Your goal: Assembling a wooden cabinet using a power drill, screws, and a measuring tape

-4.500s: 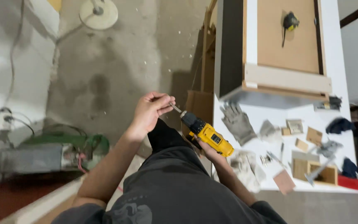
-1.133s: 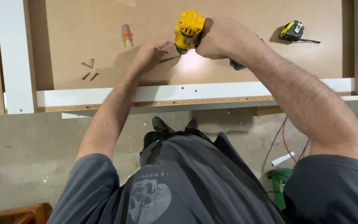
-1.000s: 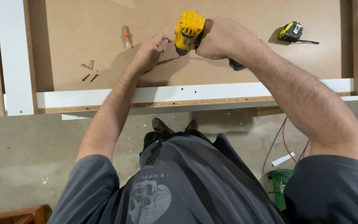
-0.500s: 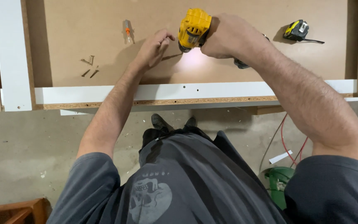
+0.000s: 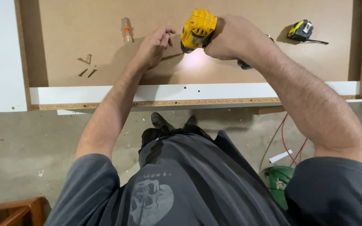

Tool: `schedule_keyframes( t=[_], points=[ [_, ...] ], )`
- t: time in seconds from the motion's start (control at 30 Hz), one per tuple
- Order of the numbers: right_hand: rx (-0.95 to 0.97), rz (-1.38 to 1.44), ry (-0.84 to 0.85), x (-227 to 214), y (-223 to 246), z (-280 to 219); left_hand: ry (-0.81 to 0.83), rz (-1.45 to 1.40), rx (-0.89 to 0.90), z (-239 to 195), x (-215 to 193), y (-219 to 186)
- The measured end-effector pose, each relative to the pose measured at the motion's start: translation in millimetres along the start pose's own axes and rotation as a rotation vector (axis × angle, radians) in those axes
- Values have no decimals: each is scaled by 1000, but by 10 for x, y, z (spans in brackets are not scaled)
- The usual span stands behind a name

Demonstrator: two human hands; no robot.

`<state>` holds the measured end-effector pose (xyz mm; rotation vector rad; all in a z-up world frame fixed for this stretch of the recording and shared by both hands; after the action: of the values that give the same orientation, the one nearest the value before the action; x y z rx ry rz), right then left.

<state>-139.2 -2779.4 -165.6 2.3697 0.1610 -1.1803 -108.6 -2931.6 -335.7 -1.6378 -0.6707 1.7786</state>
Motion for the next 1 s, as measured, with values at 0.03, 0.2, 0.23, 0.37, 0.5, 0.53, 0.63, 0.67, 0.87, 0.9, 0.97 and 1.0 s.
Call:
schedule_keyframes(
  t=[0.03, 0.2, 0.23, 0.37, 0.5, 0.53, 0.63, 0.67, 0.87, 0.9, 0.97, 1.0],
  points=[
    [38, 25, 16, -2, -13, -27, 18, -59, -100, -3, -18, 18],
    [91, 84, 36, -19, -9, -67, 14, -188, -235, -14, -52, 87],
    [127, 107, 49, -35, 1, -110, 4, -303, -217, 7, 6, 155],
    [103, 66, 49, -10, -29, -28, -163, -310, -72, 38, -144, 142],
    [126, 104, 82, -15, -4, -70, -183, -261, -121, 51, -153, 221],
    [108, 72, 73, -8, -14, -36, -202, -267, -116, 57, -143, 242],
    [123, 88, 65, -41, -1, -66, -200, -303, -166, 44, -165, 228],
    [158, 136, 69, -53, -14, -108, -176, -336, -220, 27, -151, 231],
    [63, -4, 74, 48, -94, 123, -178, -346, -234, 54, -119, 293],
    [61, -5, 76, 40, -74, 132, -180, -346, -236, 57, -132, 311],
    [24, -14, 77, 36, -26, 124, -160, -369, -248, 54, -93, 337],
    [19, -16, 75, 36, -35, 149, -165, -367, -247, 63, -110, 339]
  ],
)
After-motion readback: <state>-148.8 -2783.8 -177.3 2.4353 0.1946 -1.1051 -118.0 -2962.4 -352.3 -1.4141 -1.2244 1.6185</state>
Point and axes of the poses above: each hand's wrist, its own z-axis towards the middle knuckle, its own x-axis out of the palm, y = z × x, the point moved 10 cm from there along z, towards the middle knuckle, and after that the axes turned 14 degrees about z, right-handed, at the moved point
